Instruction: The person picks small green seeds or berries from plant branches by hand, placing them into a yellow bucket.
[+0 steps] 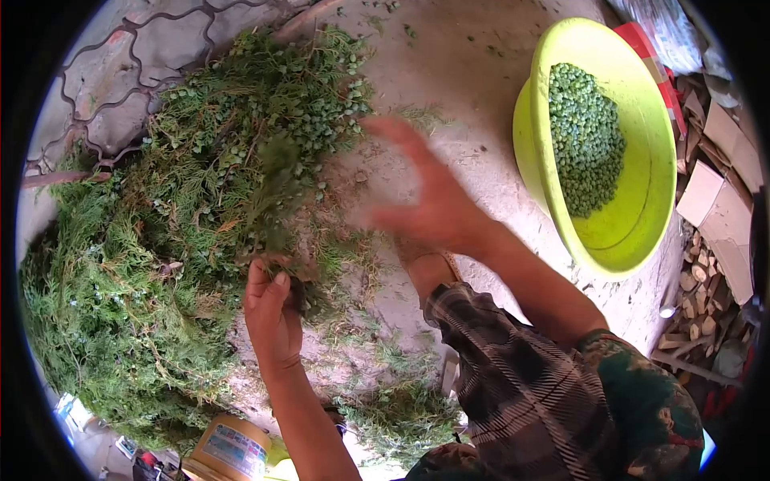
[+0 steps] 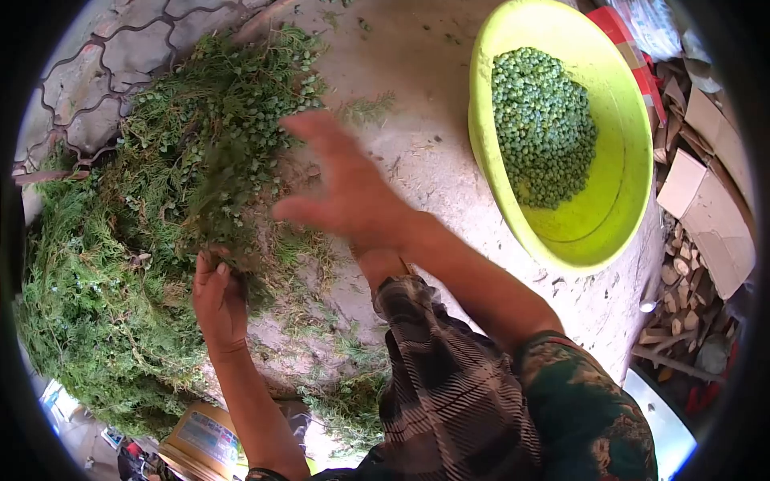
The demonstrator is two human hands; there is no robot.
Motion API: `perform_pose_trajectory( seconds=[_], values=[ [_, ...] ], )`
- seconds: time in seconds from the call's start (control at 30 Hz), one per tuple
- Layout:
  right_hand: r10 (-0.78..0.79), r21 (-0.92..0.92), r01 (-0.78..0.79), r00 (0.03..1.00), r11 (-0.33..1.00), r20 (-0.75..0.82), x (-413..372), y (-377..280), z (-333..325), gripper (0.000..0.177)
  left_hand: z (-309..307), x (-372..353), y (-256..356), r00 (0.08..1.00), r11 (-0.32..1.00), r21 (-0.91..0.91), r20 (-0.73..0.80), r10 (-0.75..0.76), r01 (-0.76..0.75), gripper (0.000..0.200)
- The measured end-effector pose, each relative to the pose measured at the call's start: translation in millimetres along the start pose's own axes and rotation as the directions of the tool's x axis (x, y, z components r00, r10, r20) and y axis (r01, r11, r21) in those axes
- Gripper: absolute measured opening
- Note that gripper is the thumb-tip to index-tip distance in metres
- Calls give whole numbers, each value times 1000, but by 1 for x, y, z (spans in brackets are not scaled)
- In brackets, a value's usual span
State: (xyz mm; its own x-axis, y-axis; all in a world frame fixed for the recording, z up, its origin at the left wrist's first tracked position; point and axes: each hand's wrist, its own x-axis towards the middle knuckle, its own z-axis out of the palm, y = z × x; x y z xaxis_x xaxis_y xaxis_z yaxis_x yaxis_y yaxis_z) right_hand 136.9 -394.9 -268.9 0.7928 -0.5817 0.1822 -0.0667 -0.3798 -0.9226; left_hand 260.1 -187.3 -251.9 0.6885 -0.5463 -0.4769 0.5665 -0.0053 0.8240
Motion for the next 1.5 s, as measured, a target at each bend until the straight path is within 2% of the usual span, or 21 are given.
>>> perform_pose_trajectory(
  seconds=[0.07,0.13,0.23,0.37,0.47,0.53,0.57,0.6,0.63,0.67,0.73,0.83,0.87,0.93,0.97,1.03,1.13,1.2,1.27,1.43,1.5],
  values=[
    [9,-17,-8,997,1000,74,6,3,27,74,-1,-7,0,998,999,-10,55,-44,45,22],
    [143,435,-313,914,844,381,12,5,40,75,1,-14,2,981,965,-213,150,-124,154,19],
    [179,534,-556,780,636,599,12,22,51,63,-10,-16,-3,970,965,-201,206,-128,170,21],
    [190,424,-580,717,695,671,4,34,57,49,-14,-19,-8,966,958,-181,175,-190,221,23],
    [245,234,-523,688,820,683,-5,42,67,38,-10,-21,-13,974,959,-182,106,-199,216,21],
    [-65,135,18,930,991,361,-17,59,82,45,-18,-20,-21,938,886,-345,265,-224,310,18],
    [-63,135,14,930,991,363,-19,56,86,45,-23,-19,-24,938,885,-346,263,-227,311,18],
    [110,423,-277,919,863,379,-23,51,89,48,-28,-18,-28,924,853,-393,304,-233,344,17],
    [260,643,-506,858,575,443,-25,48,90,50,-31,-17,-32,909,817,-437,345,-235,377,17],
    [263,642,-509,857,574,444,-25,47,88,50,-35,-17,-38,908,815,-438,345,-238,379,17],
    [283,603,-735,677,311,679,-25,44,81,56,-41,-19,-48,892,753,-507,386,-237,420,17],
    [261,621,-749,663,232,702,-21,36,76,48,-40,-24,-58,892,761,-475,325,-315,442,25],
    [263,621,-749,662,230,702,-20,36,75,48,-36,-25,-56,891,759,-475,325,-318,444,25],
    [287,573,-738,670,355,685,-17,34,73,38,-29,-24,-51,901,897,-94,18,-433,433,37],
    [286,573,-739,669,355,686,-17,30,71,38,-31,-25,-52,901,897,-95,17,-433,432,37],
    [289,516,-744,651,424,701,-18,20,65,35,-36,-27,-55,987,980,197,-160,-8,39,49],
    [260,455,-744,622,489,739,-21,13,64,32,-1,-26,-25,984,942,303,-55,169,-145,51],
    [236,454,-751,608,480,758,-21,7,62,33,5,-20,-21,988,928,360,-74,135,-100,48],
    [216,454,-754,600,474,770,-18,3,60,34,-8,-10,-27,979,940,317,115,-171,127,54],
    [307,556,-684,719,473,623,-15,7,52,29,7,-14,-25,993,988,102,-30,-114,116,14],
    [327,587,-663,745,465,582,-13,10,49,29,8,-18,-19,987,982,100,-34,-157,160,16]
  ],
)
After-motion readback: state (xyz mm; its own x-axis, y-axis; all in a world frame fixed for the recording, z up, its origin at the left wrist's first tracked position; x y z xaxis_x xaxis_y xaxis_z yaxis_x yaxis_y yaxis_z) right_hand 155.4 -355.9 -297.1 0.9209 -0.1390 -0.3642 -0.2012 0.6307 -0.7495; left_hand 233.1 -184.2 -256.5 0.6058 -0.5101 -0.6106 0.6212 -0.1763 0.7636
